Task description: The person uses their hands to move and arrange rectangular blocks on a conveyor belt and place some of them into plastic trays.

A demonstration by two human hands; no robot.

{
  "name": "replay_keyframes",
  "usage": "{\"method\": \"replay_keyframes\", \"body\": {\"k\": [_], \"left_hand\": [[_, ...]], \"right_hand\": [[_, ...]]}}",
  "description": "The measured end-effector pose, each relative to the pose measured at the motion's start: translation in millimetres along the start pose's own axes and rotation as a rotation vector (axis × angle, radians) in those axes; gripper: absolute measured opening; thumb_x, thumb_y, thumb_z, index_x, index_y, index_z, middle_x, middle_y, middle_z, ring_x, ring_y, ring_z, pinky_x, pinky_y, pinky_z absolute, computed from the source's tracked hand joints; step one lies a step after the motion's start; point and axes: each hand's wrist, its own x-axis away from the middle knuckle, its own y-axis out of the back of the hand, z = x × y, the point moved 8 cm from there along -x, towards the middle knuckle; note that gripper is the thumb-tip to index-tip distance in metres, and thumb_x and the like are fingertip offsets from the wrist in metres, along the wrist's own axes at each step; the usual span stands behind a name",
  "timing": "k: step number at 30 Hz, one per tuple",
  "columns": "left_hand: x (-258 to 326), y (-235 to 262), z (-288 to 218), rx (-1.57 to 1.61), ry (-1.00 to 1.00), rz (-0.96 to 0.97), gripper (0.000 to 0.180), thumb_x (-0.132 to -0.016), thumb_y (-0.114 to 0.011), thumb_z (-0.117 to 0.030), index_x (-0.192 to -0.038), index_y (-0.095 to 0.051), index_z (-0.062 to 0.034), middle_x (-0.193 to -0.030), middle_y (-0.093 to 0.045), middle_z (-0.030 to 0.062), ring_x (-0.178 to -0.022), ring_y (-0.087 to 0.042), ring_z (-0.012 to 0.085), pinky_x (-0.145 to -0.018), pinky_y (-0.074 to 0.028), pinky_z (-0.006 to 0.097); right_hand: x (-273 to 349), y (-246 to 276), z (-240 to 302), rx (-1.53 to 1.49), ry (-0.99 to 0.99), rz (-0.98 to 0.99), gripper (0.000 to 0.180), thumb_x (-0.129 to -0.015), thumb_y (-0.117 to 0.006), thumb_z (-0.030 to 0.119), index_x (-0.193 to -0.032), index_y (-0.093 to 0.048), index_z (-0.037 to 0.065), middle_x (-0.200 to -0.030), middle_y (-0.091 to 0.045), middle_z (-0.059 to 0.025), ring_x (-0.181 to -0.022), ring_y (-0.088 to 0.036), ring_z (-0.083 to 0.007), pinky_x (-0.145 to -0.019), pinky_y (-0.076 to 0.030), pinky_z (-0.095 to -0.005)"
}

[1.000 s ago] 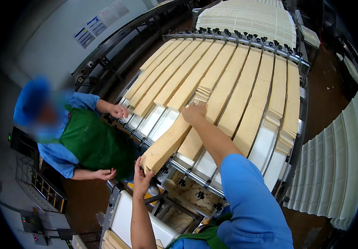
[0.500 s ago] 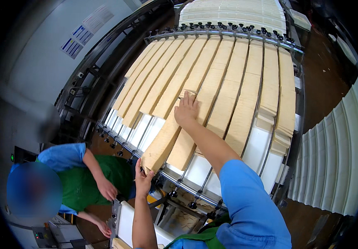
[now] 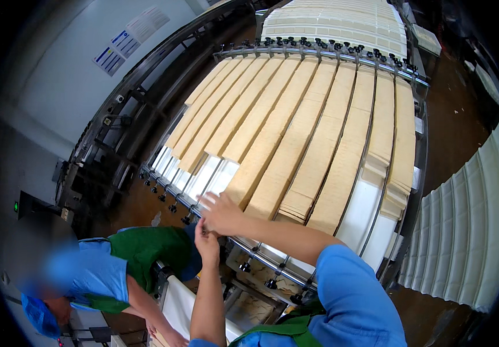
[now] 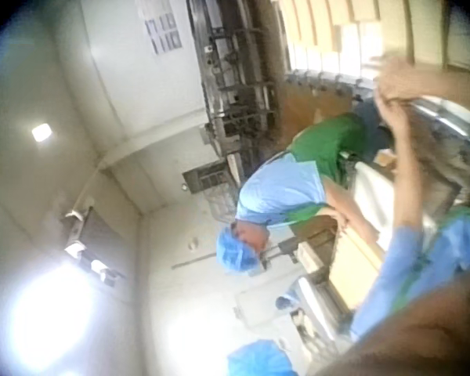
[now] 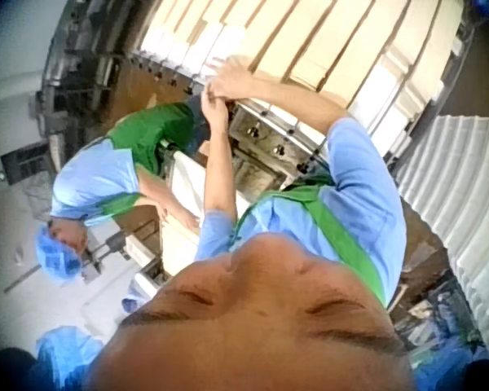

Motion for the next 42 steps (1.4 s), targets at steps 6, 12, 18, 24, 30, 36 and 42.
{"method": "replay_keyframes", "body": {"k": [6, 12, 18, 24, 30, 36, 42], "left_hand": [[81, 59, -20, -0.408, 0.003, -0.403, 0.051, -0.073, -0.045, 0.003, -0.124, -0.051, -0.0017, -0.130, -0.043, 0.0234, -0.120, -0.042, 0.0361, -0.104, -0.033, 0.044], [151, 8, -41, 0.216, 0.160, -0.008, 0.052, -0.094, -0.053, -0.021, -0.139, -0.036, -0.0009, -0.138, -0.043, 0.0177, -0.125, -0.042, 0.0258, -0.107, -0.029, 0.038], [203, -11, -101, 0.563, 0.197, 0.293, 0.059, -0.095, -0.051, -0.044, -0.132, -0.042, 0.0020, -0.130, -0.053, 0.0130, -0.115, -0.052, 0.0209, -0.102, -0.036, 0.034], [240, 14, -145, 0.707, 0.127, 0.273, 0.058, -0.090, -0.061, -0.041, -0.127, -0.045, 0.0010, -0.120, -0.058, 0.0103, -0.109, -0.055, 0.0159, -0.094, -0.043, 0.031], [278, 51, -153, 0.732, 0.239, 0.026, 0.051, -0.083, -0.073, -0.034, -0.115, -0.053, 0.0015, -0.114, -0.060, 0.0095, -0.102, -0.058, 0.0164, -0.090, -0.045, 0.030], [302, 91, -155, 0.517, 0.149, -0.053, 0.057, -0.083, -0.074, -0.033, -0.121, -0.047, 0.0004, -0.108, -0.061, 0.0087, -0.098, -0.059, 0.0160, -0.089, -0.046, 0.030], [327, 111, -134, 0.827, 0.130, -0.093, 0.043, -0.086, -0.071, -0.027, -0.114, -0.055, 0.0022, -0.102, -0.063, 0.0029, -0.091, -0.057, 0.0102, -0.080, -0.046, 0.025]], "right_hand": [[27, -51, -11, 0.022, -0.061, -0.127, 0.026, -0.084, -0.057, 0.022, -0.103, -0.068, 0.007, -0.145, -0.039, -0.0129, -0.135, -0.031, -0.0353, -0.107, -0.026, -0.0516], [34, -21, 21, -1.456, -0.548, -0.292, 0.044, -0.098, -0.039, 0.040, -0.105, -0.064, 0.005, -0.110, -0.065, -0.0072, -0.105, -0.055, -0.0190, -0.092, -0.038, -0.0349], [53, 13, 119, -2.214, -0.525, -0.233, 0.045, -0.097, -0.030, 0.046, -0.098, -0.056, 0.009, -0.098, -0.062, -0.0071, -0.090, -0.054, -0.0175, -0.081, -0.040, -0.0318], [70, 30, 188, -2.426, -0.342, -0.237, 0.045, -0.097, -0.032, 0.045, -0.092, -0.055, 0.007, -0.093, -0.061, -0.0095, -0.085, -0.054, -0.0198, -0.079, -0.042, -0.0335], [82, 27, 242, -2.528, -0.293, -0.211, 0.035, -0.095, -0.038, 0.037, -0.086, -0.053, 0.007, -0.086, -0.058, -0.0089, -0.080, -0.053, -0.0201, -0.076, -0.042, -0.0333], [90, 1, 277, -2.269, -0.518, -0.230, 0.027, -0.094, -0.038, 0.031, -0.083, -0.049, 0.009, -0.082, -0.053, -0.0063, -0.076, -0.049, -0.0181, -0.075, -0.040, -0.0309], [98, 27, 344, -2.102, 0.138, -0.100, 0.032, -0.097, -0.035, 0.029, -0.084, -0.048, 0.003, -0.082, -0.049, -0.0105, -0.079, -0.046, -0.0207, -0.077, -0.038, -0.0321]]}}
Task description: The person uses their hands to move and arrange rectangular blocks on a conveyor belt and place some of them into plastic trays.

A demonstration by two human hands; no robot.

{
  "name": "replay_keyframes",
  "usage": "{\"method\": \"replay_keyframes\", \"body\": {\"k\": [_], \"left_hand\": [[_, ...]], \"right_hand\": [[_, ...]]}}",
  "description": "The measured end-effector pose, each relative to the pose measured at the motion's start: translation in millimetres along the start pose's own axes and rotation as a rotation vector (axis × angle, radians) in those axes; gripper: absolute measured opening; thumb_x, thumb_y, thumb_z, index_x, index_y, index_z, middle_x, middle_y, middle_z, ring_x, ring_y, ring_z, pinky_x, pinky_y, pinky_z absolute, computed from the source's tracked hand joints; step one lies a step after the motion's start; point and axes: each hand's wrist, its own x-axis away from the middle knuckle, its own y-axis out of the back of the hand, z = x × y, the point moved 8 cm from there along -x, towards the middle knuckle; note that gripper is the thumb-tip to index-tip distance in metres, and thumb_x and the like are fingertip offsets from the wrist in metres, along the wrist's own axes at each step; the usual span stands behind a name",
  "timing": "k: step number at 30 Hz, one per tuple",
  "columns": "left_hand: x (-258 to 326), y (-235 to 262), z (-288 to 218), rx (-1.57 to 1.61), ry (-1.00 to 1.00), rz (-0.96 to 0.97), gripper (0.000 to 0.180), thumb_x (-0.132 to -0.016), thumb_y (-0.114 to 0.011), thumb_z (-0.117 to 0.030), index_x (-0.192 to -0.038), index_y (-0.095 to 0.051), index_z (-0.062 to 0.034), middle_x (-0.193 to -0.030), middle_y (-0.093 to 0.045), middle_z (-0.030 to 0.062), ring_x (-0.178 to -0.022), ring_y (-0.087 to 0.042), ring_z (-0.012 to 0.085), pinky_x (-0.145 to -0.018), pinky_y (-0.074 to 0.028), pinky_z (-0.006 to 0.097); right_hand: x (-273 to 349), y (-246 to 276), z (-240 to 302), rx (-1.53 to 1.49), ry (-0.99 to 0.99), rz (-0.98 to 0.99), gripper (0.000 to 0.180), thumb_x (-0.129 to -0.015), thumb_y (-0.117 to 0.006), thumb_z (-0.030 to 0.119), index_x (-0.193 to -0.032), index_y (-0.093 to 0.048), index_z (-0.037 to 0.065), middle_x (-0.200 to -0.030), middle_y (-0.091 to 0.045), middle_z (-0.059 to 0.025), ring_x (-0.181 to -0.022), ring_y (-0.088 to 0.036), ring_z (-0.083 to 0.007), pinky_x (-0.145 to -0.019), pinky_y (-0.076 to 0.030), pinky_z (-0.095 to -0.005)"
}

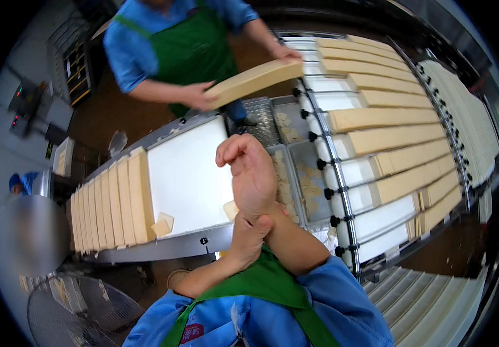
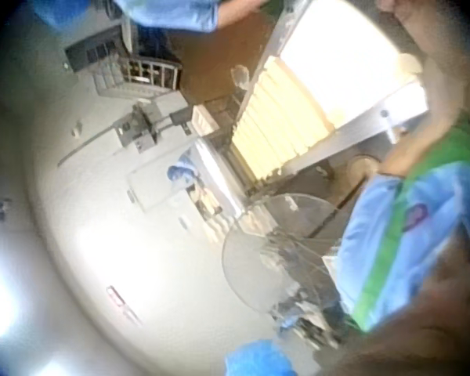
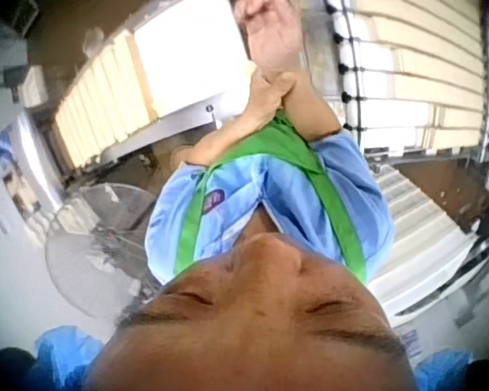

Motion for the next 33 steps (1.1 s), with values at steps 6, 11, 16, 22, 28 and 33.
{"method": "replay_keyframes", "body": {"k": [6, 11, 16, 22, 28, 33], "left_hand": [[6, 11, -22, -0.022, -0.083, -0.086, 0.035, -0.086, -0.071, -0.020, -0.110, -0.058, 0.0028, -0.102, -0.064, 0.0034, -0.095, -0.058, 0.0092, -0.083, -0.046, 0.025], [13, 43, -32, -0.187, -0.158, -0.265, 0.030, -0.088, -0.068, -0.023, -0.103, -0.062, 0.0030, -0.094, -0.066, 0.0041, -0.086, -0.060, 0.0096, -0.078, -0.047, 0.024], [18, 80, -26, 0.032, -0.092, -0.278, 0.034, -0.090, -0.065, -0.029, -0.102, -0.063, 0.0028, -0.094, -0.066, 0.0058, -0.085, -0.062, 0.0123, -0.077, -0.049, 0.026], [29, 126, -39, 0.022, -0.109, -0.350, 0.035, -0.092, -0.061, -0.027, -0.109, -0.059, 0.0043, -0.100, -0.065, 0.0085, -0.091, -0.062, 0.0155, -0.083, -0.048, 0.028], [64, 241, -30, -0.244, 0.079, -0.546, 0.055, -0.092, -0.059, -0.033, -0.128, -0.043, 0.0055, -0.119, -0.054, 0.0157, -0.111, -0.051, 0.0214, -0.091, -0.043, 0.034], [150, 343, -88, -1.540, 0.068, -1.021, 0.065, -0.077, -0.072, -0.031, -0.125, -0.043, 0.0010, -0.115, -0.046, 0.0303, -0.107, -0.049, 0.0450, -0.091, -0.042, 0.047]], "right_hand": [[7, -27, -45, -0.404, -0.361, 0.244, 0.032, -0.093, -0.040, 0.033, -0.090, -0.052, 0.003, -0.086, -0.054, -0.0125, -0.083, -0.049, -0.0214, -0.078, -0.038, -0.0341], [8, -30, -83, -0.314, -0.437, 0.086, 0.046, -0.090, -0.043, 0.033, -0.127, -0.046, 0.005, -0.122, -0.049, -0.0104, -0.096, -0.050, -0.0207, -0.085, -0.039, -0.0361], [16, -31, -130, 0.234, -0.493, 0.014, 0.050, -0.091, -0.043, 0.027, -0.135, -0.042, 0.003, -0.132, -0.046, -0.0094, -0.099, -0.050, -0.0192, -0.087, -0.040, -0.0341], [28, -14, -207, 0.224, -0.707, -0.068, 0.042, -0.091, -0.042, 0.020, -0.128, -0.051, 0.001, -0.124, -0.053, -0.0080, -0.092, -0.054, -0.0156, -0.081, -0.043, -0.0289], [54, 2, -324, 1.165, -0.637, 0.396, 0.034, -0.085, -0.059, 0.019, -0.116, -0.061, 0.005, -0.120, -0.055, -0.0129, -0.101, -0.056, -0.0256, -0.090, -0.044, -0.0341], [38, 57, -398, 1.770, -0.560, 0.485, 0.052, -0.085, -0.059, 0.028, -0.131, -0.048, 0.008, -0.136, -0.040, -0.0197, -0.120, -0.042, -0.0391, -0.099, -0.039, -0.0465]]}}
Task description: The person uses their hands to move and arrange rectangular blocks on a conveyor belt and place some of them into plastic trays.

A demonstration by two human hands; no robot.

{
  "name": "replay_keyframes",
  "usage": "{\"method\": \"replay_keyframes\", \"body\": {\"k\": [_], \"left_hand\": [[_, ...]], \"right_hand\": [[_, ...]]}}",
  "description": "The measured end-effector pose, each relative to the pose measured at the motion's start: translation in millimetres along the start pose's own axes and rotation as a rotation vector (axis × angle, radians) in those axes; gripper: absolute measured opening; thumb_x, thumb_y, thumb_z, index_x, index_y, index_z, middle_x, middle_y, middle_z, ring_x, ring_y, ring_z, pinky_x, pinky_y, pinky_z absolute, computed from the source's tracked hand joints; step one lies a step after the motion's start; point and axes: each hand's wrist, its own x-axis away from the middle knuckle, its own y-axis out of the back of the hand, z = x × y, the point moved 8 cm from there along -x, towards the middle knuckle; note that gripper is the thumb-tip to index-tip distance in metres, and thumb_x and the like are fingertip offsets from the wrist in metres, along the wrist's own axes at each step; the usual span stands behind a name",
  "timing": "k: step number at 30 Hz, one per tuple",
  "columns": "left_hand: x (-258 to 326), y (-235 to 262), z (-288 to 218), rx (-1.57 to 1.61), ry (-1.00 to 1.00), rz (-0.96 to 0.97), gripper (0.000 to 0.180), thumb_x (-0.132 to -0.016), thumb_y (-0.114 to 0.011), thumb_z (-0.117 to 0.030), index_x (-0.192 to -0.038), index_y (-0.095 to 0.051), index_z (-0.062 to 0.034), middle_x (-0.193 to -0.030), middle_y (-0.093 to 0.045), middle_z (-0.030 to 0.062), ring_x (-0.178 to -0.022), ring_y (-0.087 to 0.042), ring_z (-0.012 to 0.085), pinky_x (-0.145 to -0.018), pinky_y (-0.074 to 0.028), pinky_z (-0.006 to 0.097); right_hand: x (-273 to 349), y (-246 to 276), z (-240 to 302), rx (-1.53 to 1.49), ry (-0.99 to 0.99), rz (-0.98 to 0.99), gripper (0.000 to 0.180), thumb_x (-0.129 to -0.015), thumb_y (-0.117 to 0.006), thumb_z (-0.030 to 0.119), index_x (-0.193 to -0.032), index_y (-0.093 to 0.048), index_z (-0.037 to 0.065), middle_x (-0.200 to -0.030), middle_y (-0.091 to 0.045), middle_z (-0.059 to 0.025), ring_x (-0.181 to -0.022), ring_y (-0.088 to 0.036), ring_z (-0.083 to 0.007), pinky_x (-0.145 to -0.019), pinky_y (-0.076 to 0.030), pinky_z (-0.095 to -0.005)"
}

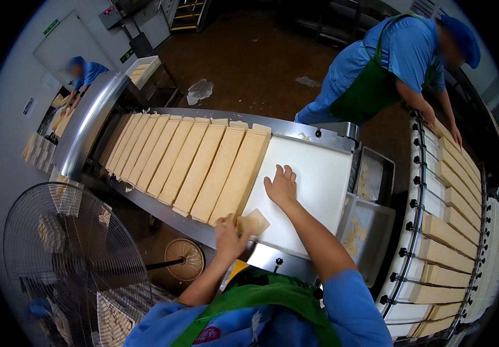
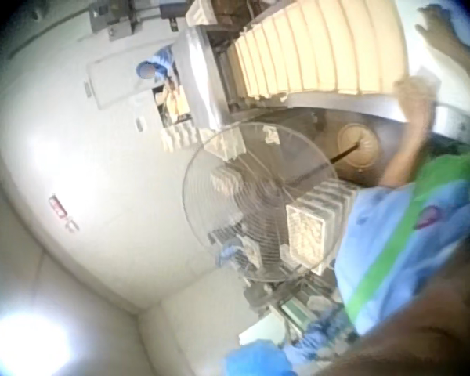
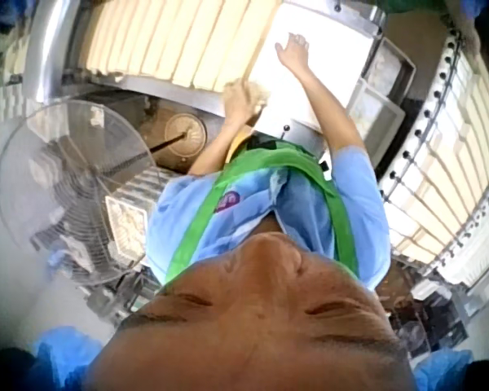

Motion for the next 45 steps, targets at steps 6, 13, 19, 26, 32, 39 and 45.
{"method": "replay_keyframes", "body": {"k": [6, 13, 19, 26, 32, 39, 45], "left_hand": [[-12, 1, 78, 0.185, 0.276, 0.137, 0.080, -0.077, -0.074, -0.031, -0.133, -0.028, 0.0046, -0.126, -0.032, 0.0326, -0.106, -0.047, 0.0503, -0.093, -0.043, 0.048], [-32, -4, 57, 0.155, 0.175, 0.174, 0.079, -0.075, -0.074, -0.029, -0.130, -0.030, 0.0059, -0.120, -0.037, 0.0316, -0.098, -0.052, 0.0490, -0.082, -0.048, 0.048], [-49, -12, 43, 0.131, 0.144, 0.226, 0.076, -0.072, -0.074, -0.025, -0.129, -0.033, 0.0034, -0.116, -0.040, 0.0275, -0.094, -0.054, 0.0472, -0.080, -0.048, 0.048], [-52, -73, -22, 0.231, -0.065, 0.577, 0.094, -0.070, -0.079, -0.037, -0.136, -0.023, 0.0006, -0.124, -0.035, 0.0315, -0.108, -0.050, 0.0464, -0.092, -0.045, 0.048], [-41, -82, -101, 0.058, -0.217, 0.429, 0.078, -0.073, -0.074, -0.021, -0.131, -0.025, -0.0008, -0.122, -0.033, 0.0285, -0.098, -0.053, 0.0474, -0.084, -0.048, 0.050], [24, -89, -243, 0.333, -0.671, 0.409, 0.076, -0.068, -0.070, -0.002, -0.134, -0.032, -0.0024, -0.132, -0.029, 0.0282, -0.116, -0.041, 0.0435, -0.097, -0.040, 0.045], [173, -100, -374, 0.523, -1.228, 0.669, 0.081, -0.064, -0.078, -0.003, -0.135, -0.040, -0.0102, -0.134, -0.032, 0.0254, -0.119, -0.041, 0.0451, -0.098, -0.039, 0.046]], "right_hand": [[-70, -18, 53, 0.205, -0.018, 0.118, 0.072, -0.089, -0.052, 0.043, -0.147, -0.023, 0.014, -0.152, -0.018, -0.0187, -0.123, -0.040, -0.0395, -0.098, -0.040, -0.0498], [-118, -40, 79, 0.281, -0.095, 0.144, 0.076, -0.088, -0.048, 0.054, -0.148, -0.023, 0.016, -0.149, -0.024, -0.0127, -0.127, -0.038, -0.0340, -0.095, -0.043, -0.0488], [-98, 1, 37, 0.226, -0.361, 0.135, 0.077, -0.077, -0.060, 0.049, -0.139, -0.035, 0.012, -0.132, -0.035, -0.0140, -0.117, -0.044, -0.0348, -0.090, -0.045, -0.0467], [-41, 104, -101, 0.340, -0.636, -0.285, 0.078, -0.074, -0.062, 0.052, -0.134, -0.039, 0.007, -0.140, -0.031, -0.0154, -0.128, -0.037, -0.0372, -0.097, -0.039, -0.0500], [34, 161, -163, -0.091, -0.768, -0.397, 0.086, -0.073, -0.067, 0.042, -0.138, -0.029, 0.002, -0.145, -0.023, -0.0257, -0.133, -0.030, -0.0428, -0.102, -0.035, -0.0485], [262, 293, -255, -0.533, -0.931, -0.979, 0.084, -0.074, -0.067, 0.035, -0.136, -0.023, 0.001, -0.139, -0.025, -0.0309, -0.118, -0.044, -0.0508, -0.096, -0.043, -0.0513], [478, 358, -384, -0.421, -1.265, -1.073, 0.088, -0.077, -0.063, 0.049, -0.137, -0.027, -0.004, -0.134, -0.034, -0.0331, -0.113, -0.050, -0.0473, -0.097, -0.043, -0.0502]]}}
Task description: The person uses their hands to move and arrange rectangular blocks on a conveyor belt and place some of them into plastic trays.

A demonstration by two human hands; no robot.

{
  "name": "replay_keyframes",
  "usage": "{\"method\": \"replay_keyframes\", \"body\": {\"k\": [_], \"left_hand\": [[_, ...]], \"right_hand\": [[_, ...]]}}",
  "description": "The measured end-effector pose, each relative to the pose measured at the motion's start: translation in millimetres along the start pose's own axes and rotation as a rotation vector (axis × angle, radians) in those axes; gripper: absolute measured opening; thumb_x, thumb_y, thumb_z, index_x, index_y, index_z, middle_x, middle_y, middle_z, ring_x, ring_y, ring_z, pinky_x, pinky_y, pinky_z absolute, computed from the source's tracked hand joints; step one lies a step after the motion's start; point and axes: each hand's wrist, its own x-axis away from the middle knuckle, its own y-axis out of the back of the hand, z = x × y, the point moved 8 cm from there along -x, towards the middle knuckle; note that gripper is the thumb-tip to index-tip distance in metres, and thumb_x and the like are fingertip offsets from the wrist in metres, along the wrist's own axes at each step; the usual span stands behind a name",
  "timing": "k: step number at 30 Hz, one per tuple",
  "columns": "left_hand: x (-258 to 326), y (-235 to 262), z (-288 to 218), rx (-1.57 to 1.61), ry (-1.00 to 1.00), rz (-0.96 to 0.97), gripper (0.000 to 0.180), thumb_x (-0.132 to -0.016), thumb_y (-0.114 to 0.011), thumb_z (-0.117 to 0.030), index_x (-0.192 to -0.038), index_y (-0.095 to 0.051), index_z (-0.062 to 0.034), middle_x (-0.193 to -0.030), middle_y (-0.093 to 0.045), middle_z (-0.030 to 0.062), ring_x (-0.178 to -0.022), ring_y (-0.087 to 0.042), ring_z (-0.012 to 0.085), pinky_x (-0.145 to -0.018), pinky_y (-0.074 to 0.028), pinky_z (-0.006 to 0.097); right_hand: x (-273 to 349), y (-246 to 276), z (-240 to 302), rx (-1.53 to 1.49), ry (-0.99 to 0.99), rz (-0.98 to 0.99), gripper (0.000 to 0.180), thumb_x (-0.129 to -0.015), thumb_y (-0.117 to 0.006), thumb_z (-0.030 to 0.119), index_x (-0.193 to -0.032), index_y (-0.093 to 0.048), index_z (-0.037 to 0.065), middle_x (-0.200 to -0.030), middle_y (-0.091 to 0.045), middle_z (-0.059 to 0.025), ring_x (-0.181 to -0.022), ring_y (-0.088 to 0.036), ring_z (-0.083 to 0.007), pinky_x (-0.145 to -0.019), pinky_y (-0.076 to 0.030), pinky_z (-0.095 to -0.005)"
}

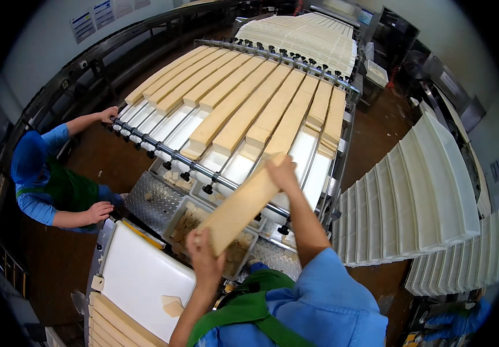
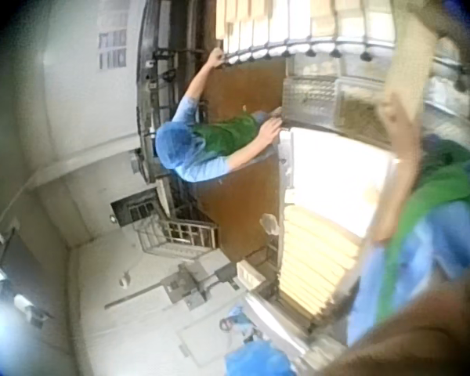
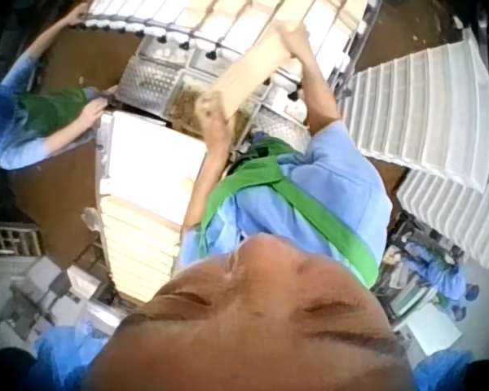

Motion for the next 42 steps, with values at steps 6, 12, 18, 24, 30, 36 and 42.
{"method": "replay_keyframes", "body": {"k": [6, 12, 18, 24, 30, 36, 42], "left_hand": [[-29, -96, -64, 0.320, -0.049, 0.372, 0.067, -0.076, -0.075, -0.011, -0.134, -0.042, -0.0126, -0.134, -0.030, 0.0241, -0.108, -0.051, 0.0454, -0.086, -0.048, 0.044], [-50, -160, -76, 0.327, -0.038, 0.432, 0.054, -0.084, -0.064, -0.005, -0.134, -0.042, -0.0101, -0.134, -0.027, 0.0267, -0.096, -0.056, 0.0440, -0.080, -0.050, 0.045], [-70, -195, -73, 0.289, 0.050, 0.418, 0.050, -0.085, -0.056, 0.001, -0.132, -0.043, -0.0090, -0.133, -0.028, 0.0279, -0.083, -0.059, 0.0435, -0.077, -0.050, 0.045], [-91, -229, -75, 0.298, 0.067, 0.446, 0.049, -0.084, -0.053, 0.003, -0.130, -0.045, -0.0104, -0.133, -0.028, 0.0288, -0.088, -0.058, 0.0447, -0.080, -0.049, 0.044], [-123, -255, -66, 0.467, 0.027, 0.384, 0.044, -0.085, -0.046, 0.009, -0.125, -0.049, -0.0092, -0.133, -0.035, 0.0224, -0.098, -0.056, 0.0397, -0.086, -0.046, 0.041], [-104, -166, -34, 0.462, 0.108, 0.095, 0.040, -0.083, -0.050, 0.008, -0.120, -0.054, -0.0066, -0.130, -0.041, 0.0183, -0.097, -0.058, 0.0303, -0.084, -0.047, 0.034], [-21, -56, 78, -0.083, 0.392, -0.191, 0.051, -0.082, -0.063, -0.005, -0.131, -0.046, -0.0029, -0.147, -0.024, 0.0259, -0.132, -0.031, 0.0438, -0.106, -0.031, 0.043]], "right_hand": [[-103, 51, -51, 0.685, 0.095, 0.150, 0.068, -0.086, -0.037, 0.054, -0.127, -0.050, 0.001, -0.131, -0.049, -0.0259, -0.121, -0.043, -0.0454, -0.100, -0.027, -0.0612], [-184, 66, -46, 0.784, 0.116, 0.078, 0.063, -0.091, -0.028, 0.046, -0.126, -0.053, 0.001, -0.133, -0.050, -0.0242, -0.130, -0.034, -0.0442, -0.105, -0.021, -0.0572], [-219, 63, -49, 0.757, 0.055, 0.184, 0.067, -0.090, -0.026, 0.046, -0.130, -0.048, -0.002, -0.138, -0.045, -0.0251, -0.132, -0.032, -0.0449, -0.108, -0.017, -0.0557], [-230, 78, -45, 0.736, 0.059, 0.007, 0.066, -0.092, -0.032, 0.042, -0.142, -0.033, -0.001, -0.154, -0.017, -0.0209, -0.140, -0.019, -0.0405, -0.113, -0.012, -0.0542], [-174, 53, -18, 0.635, 0.249, -0.200, 0.066, -0.090, -0.046, 0.044, -0.142, -0.034, 0.004, -0.153, -0.022, -0.0190, -0.140, -0.019, -0.0404, -0.110, -0.015, -0.0578], [-42, 33, -16, 0.294, 0.802, -0.073, 0.049, -0.087, -0.057, 0.022, -0.131, -0.046, 0.004, -0.142, -0.039, -0.0196, -0.131, -0.032, -0.0404, -0.106, -0.021, -0.0509], [77, 26, -63, 0.516, 0.684, 0.126, 0.059, -0.088, -0.053, 0.026, -0.136, -0.036, -0.003, -0.140, -0.034, -0.0269, -0.131, -0.030, -0.0409, -0.108, -0.017, -0.0498]]}}
